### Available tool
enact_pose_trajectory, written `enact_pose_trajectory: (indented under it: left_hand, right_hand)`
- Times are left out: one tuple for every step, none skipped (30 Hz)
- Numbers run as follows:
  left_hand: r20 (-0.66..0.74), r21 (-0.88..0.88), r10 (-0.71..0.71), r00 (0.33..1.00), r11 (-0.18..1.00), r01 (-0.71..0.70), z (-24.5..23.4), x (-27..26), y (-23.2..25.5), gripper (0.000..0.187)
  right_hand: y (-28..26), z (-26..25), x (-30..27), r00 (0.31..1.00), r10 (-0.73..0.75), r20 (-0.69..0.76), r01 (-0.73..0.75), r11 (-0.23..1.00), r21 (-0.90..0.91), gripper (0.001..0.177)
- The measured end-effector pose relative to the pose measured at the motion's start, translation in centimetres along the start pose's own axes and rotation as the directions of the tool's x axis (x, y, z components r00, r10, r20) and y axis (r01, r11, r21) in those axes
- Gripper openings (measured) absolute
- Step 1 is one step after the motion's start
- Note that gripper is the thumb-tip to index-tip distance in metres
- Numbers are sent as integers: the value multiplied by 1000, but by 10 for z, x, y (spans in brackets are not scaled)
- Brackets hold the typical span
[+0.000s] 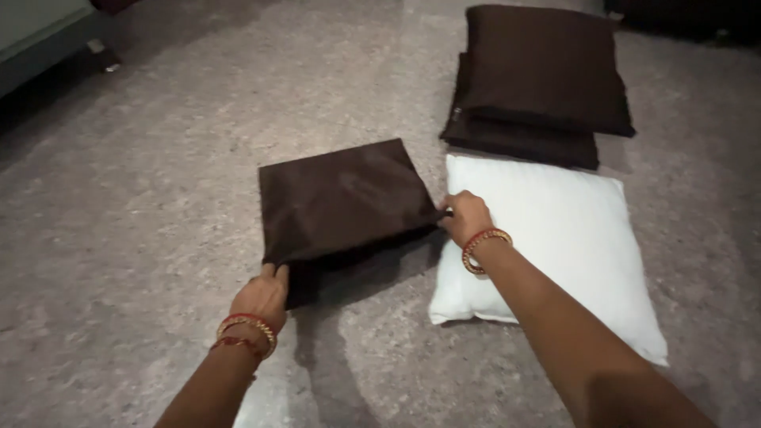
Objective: The person picks up a pillow from a sofa, places it on the floor, picks up a pillowcase, and inserts the pillow into the pillowcase by hand.
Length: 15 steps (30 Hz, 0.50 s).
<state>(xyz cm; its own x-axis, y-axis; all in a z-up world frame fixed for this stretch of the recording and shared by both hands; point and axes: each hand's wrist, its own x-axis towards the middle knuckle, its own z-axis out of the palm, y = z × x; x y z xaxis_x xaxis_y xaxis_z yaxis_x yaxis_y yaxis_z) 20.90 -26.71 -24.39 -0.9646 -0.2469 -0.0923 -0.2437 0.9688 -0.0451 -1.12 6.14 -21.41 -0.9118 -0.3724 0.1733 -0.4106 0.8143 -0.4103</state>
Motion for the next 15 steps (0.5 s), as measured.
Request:
enact_pose_trajectory:
  left_hand:
    - [19,5,1,1000,1000,-2,6,-3,7,47]
    - [100,25,15,995,1000,-18,11,-5,15,43]
    - [181,45,23,983,998,-32,14,-8,19,39]
    - [262,65,29,965,997,-48,16,-12,26,35]
    - [319,93,32,947,994,-65,15,-11,34,39]
    - [374,119,32,927,989,-82,12,-11,42,43]
    - [435,146,25,900,984,-98,10,-16,48,48]
    - [447,143,-3,894,987,-68,7,-20,57,46]
    - [457,144,-37,889,989,-33,1,-23,65,43]
    - [467,146,-70,882,989,1,-5,-26,72,41]
    - [460,142,-65,886,990,-1,-12,-29,77,41]
    - [453,138,-59,890,990,-4,-17,-32,81,40]
    - [449,135,-54,892,991,-8,-21,-35,85,40]
    - [442,137,-47,896,990,-15,-23,-38,89,39]
    - [433,139,-40,901,990,-23,-25,-38,93,38]
  right_hand:
    - [4,-2,-7,1000,23,14,-23,1000,6,27]
    - [9,-5,-16,999,6,34,-6,1000,2,29]
    - [14,-6,-24,998,-14,55,14,1000,1,31]
    - [18,-9,-34,997,-34,76,34,999,1,33]
    - [22,-14,-39,995,-64,79,64,998,-1,37]
    - [24,-20,-46,992,-94,82,95,996,-3,42]
    - [23,-23,-54,988,-125,92,126,992,-1,46]
    - [23,-29,-64,988,-107,109,106,994,14,52]
    - [22,-37,-72,988,-94,123,91,995,33,58]
    - [19,-43,-80,987,-81,137,75,996,52,64]
    - [15,-49,-86,980,-113,164,107,993,46,70]
    - [12,-53,-94,971,-144,192,139,989,40,75]
    - [9,-56,-102,960,-173,222,170,985,36,80]
    - [6,-58,-110,960,-179,217,191,981,-33,82]
    - [4,-59,-117,960,-186,209,211,972,-103,84]
